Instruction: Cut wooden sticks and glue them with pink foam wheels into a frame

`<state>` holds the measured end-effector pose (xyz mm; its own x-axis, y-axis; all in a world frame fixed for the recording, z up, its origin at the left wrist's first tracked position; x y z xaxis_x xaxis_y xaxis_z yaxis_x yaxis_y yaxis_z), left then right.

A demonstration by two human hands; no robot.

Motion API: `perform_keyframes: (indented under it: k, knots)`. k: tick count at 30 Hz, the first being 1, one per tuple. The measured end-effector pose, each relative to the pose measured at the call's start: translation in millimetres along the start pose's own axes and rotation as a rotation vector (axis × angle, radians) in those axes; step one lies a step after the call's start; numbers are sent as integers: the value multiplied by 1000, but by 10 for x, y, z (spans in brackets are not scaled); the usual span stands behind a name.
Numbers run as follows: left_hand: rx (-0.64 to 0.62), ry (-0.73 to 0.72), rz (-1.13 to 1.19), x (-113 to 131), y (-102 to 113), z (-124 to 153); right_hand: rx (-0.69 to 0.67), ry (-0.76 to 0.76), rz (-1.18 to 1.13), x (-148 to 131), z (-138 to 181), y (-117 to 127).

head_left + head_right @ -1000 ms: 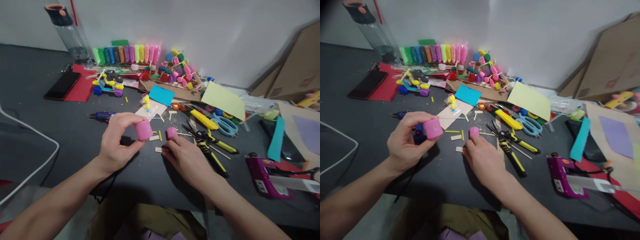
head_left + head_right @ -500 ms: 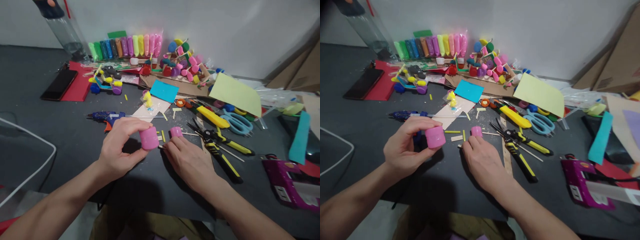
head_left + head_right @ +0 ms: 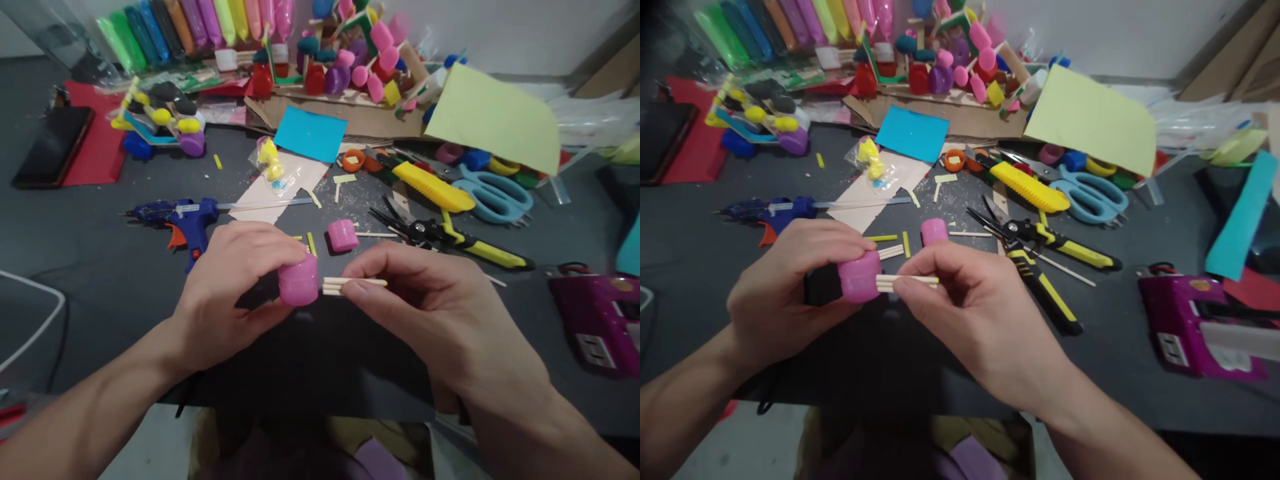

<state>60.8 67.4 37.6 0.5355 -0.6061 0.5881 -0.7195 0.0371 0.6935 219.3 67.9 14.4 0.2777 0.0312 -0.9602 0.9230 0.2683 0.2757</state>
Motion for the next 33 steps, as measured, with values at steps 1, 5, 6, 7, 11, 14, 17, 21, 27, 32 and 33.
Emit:
perform_keyframes:
  k: [1,5,6,7,11,14,17,21,27,32,33]
  knots:
    - [-15,-9,-22,10,-20,-6,1,-22,-18,30,2,-7]
    - [-25,-46,-77,30,-56,-9,-4,-67,-56,82,-11,-23]
    - [-17,-56,-85,35,-55,-5,-2,-75,-48,86,-16,-21]
    - [-9,-63,-91,38,-54,-1,2,-82,-37,88,-21,-18]
    - [-3,-56,-113,31,-62,6,9,-96,-3,81,-23,-18]
    - [-17,-46,-122,25,-76,5,6,-103,16,87,-13,-22]
    - [-32,-39,-118,21,-88,4,3,-97,28,104,-12,-22]
    - [-40,-40,-114,24,-95,4,4,-83,30,137,-31,-12]
    - [-57,-13,-135,5,-120,7,-11,-113,24,181,-53,-19]
    - [-44,-17,-137,6,-124,13,-25,-150,7,212,-73,-33]
    - [-43,-20,-139,6,-127,14,-26,-152,11,220,-77,-32]
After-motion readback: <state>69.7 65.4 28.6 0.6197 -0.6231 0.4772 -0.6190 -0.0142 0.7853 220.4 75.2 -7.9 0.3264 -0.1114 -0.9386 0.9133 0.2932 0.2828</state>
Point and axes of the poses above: each hand's wrist, its own z-axis away from the middle knuckle, its own y-axis out of the back of the hand, x = y × z, the point moved 9 cm from there along -z, towards the middle knuckle, and after that the axes turned 8 degrees about y, right-handed, at the moved point
